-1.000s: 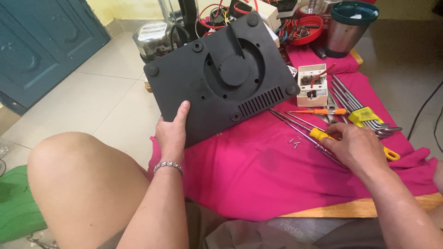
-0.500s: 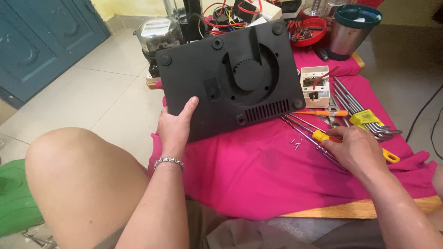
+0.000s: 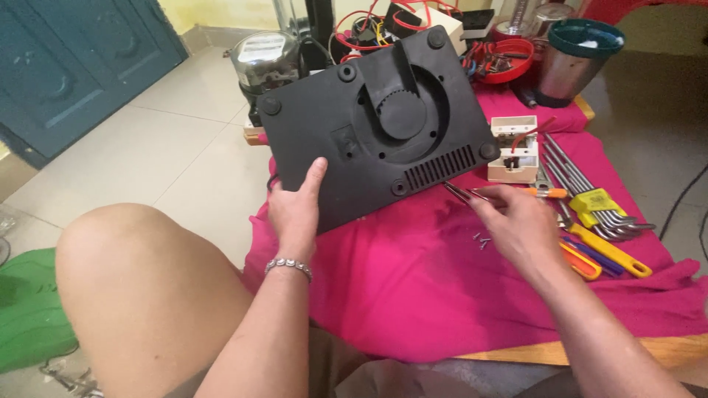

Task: Disassembling a black plastic appliance housing using screwdrivers to inspect internal components.

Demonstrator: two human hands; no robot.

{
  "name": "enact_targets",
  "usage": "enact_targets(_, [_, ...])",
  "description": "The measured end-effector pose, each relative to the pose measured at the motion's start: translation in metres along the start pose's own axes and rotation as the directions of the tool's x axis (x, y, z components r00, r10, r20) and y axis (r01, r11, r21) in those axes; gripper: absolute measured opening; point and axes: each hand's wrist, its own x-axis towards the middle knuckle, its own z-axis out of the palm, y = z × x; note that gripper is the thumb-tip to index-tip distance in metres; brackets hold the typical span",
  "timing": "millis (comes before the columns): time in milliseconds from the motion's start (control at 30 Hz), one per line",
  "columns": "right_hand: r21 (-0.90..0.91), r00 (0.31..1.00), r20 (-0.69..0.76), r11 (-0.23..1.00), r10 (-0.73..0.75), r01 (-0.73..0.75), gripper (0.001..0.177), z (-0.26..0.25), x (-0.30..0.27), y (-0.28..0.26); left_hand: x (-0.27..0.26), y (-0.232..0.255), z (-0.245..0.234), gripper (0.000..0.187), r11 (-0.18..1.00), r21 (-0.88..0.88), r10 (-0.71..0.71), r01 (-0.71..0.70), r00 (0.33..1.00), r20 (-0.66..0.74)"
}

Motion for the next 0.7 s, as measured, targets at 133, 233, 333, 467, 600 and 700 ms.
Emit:
enact_targets(133, [0.119,0.998,0.063,0.993,0.020,-0.028,0.039,0.022,0.009,-0.019,-0.002,0.006,-0.001,0.082,1.000,-0.008,-0.018,0.018,1.000,0.002])
enact_targets(233, [0.134,0.993,0.109,0.990,0.037,-0.051,0.041,0.017,0.010,-0.021,0.005,0.004,0.000,0.083,0.999,0.014,-0.037,0.037,0.999,0.009])
enact_targets(333, [0.002,0.996,0.090,1.000,0.010,-0.010,0.035,0.001,0.011,0.016,0.011,-0.001,0.000,0.083,1.000,0.010,-0.019,0.019,1.000,0.003])
enact_targets(467, [-0.196,0.993,-0.002,0.974,0.118,-0.116,0.030,-0.031,0.001,0.076,0.015,-0.001,0.000,0.084,1.000,0.023,0.012,-0.012,1.000,0.009])
enact_targets(600, [-0.350,0.975,-0.020,0.912,0.220,-0.212,0.029,-0.048,-0.015,0.100,0.017,-0.003,0.002,0.086,0.999,0.037,0.022,-0.022,1.000,0.011])
enact_targets(700, [-0.346,0.964,0.086,0.915,0.250,-0.207,0.034,-0.053,-0.028,0.066,0.014,-0.002,0.002,0.086,1.000,0.024,0.016,-0.017,1.000,0.003])
